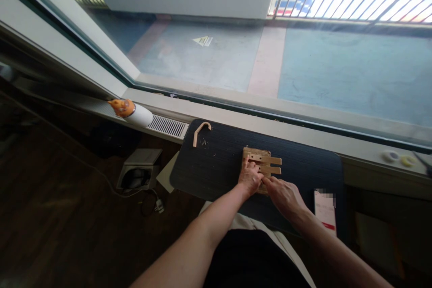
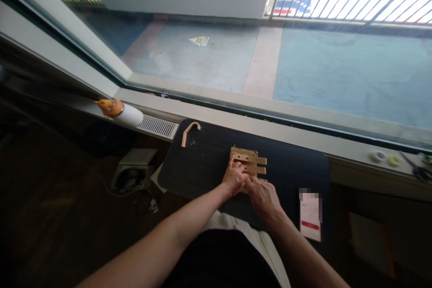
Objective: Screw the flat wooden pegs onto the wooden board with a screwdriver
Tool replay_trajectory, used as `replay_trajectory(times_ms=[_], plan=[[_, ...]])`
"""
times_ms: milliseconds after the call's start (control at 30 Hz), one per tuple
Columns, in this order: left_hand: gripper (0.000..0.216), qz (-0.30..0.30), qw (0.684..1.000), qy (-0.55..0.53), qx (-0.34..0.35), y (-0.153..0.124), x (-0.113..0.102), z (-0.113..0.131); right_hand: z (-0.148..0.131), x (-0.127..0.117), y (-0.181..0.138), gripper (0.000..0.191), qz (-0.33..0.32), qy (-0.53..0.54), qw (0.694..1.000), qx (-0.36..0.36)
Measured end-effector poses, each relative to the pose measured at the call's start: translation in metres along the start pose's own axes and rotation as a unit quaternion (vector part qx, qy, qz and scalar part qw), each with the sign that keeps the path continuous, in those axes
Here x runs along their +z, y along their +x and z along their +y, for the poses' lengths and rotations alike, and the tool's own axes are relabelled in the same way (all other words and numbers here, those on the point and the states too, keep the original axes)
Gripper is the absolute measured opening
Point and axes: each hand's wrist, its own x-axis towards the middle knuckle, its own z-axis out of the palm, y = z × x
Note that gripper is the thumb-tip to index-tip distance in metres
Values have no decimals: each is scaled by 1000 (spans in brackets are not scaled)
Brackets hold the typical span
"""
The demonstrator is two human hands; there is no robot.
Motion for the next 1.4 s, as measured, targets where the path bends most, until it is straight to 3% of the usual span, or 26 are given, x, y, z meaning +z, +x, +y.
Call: replay_trajectory(times_ms=[400,933,1400], plan=[[15,-2,1000,2,3,-1,-1,0,2,0,3,31,-9,-5,1000,28],[15,-1,1000,9,-4,3,6,0,16,32,-2,30,-54,-3,997,63],[16,4,1000,11,4,3,7,-1,15,26,-1,27,-37,-14,997,61]])
